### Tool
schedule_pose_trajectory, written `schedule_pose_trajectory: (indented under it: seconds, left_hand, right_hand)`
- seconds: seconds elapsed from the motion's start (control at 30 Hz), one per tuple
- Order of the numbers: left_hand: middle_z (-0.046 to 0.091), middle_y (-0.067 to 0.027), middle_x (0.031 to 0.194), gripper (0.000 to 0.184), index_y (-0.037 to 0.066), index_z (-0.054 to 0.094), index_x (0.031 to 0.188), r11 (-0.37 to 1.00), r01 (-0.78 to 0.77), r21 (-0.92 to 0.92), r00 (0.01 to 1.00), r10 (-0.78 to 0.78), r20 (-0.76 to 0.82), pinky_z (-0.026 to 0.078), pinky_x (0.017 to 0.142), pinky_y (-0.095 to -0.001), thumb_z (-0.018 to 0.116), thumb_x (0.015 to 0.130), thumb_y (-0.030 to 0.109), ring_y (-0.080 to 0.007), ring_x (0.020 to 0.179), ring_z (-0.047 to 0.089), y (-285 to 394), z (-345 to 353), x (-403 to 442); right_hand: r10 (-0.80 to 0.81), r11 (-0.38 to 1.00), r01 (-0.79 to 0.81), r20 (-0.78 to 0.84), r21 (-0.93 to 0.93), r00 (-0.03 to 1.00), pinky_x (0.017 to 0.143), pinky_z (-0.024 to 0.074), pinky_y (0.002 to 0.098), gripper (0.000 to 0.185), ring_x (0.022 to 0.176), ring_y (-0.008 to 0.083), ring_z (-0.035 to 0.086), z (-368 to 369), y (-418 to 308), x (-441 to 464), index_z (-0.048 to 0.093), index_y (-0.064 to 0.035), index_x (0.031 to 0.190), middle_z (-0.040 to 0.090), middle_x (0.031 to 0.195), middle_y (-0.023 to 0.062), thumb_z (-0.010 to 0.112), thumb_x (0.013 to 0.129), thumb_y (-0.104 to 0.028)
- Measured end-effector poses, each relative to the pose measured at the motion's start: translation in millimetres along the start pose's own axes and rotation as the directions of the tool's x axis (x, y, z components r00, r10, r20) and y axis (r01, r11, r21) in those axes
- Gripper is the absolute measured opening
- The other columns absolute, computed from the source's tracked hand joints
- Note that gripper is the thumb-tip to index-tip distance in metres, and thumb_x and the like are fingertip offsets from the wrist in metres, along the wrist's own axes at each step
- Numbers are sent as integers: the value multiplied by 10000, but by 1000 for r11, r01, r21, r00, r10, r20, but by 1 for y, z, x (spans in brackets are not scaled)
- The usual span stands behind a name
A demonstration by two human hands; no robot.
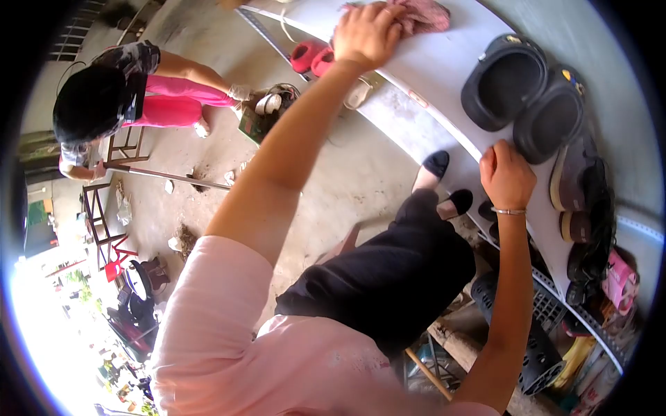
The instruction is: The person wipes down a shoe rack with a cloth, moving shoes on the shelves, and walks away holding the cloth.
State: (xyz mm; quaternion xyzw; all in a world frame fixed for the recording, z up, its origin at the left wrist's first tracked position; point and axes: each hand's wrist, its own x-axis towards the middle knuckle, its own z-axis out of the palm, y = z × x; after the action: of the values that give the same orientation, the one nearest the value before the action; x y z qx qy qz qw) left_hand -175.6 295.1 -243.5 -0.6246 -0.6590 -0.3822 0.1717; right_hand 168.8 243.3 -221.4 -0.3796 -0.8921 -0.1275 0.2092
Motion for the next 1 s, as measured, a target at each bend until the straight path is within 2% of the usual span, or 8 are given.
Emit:
schedule_pose_trajectory:
  seconds: [0.1,1.0]
  left_hand:
    - [610,-34,1201,331,278,635,1216,997,-35,65,999,35,-3,415,982,-447,565,904,363,-274,1072,568,2,-5,-1]
    - [609,-37,1220,335,284,623,1235,998,-21,67,1000,20,14,405,1000,-441,552,916,358,-278,1101,560,2,-7,-1]
  right_hand:
    - [20,1000,-20,29,8,999,547,480,405,152,644,282,605,-3,-2,0,523,-129,787,582,700,54,602,887,-212]
    - [9,1000,-9,0,7,1000,546,493,390,142,632,280,611,-3,-3,1,526,-120,795,595,693,47,611,877,-200]
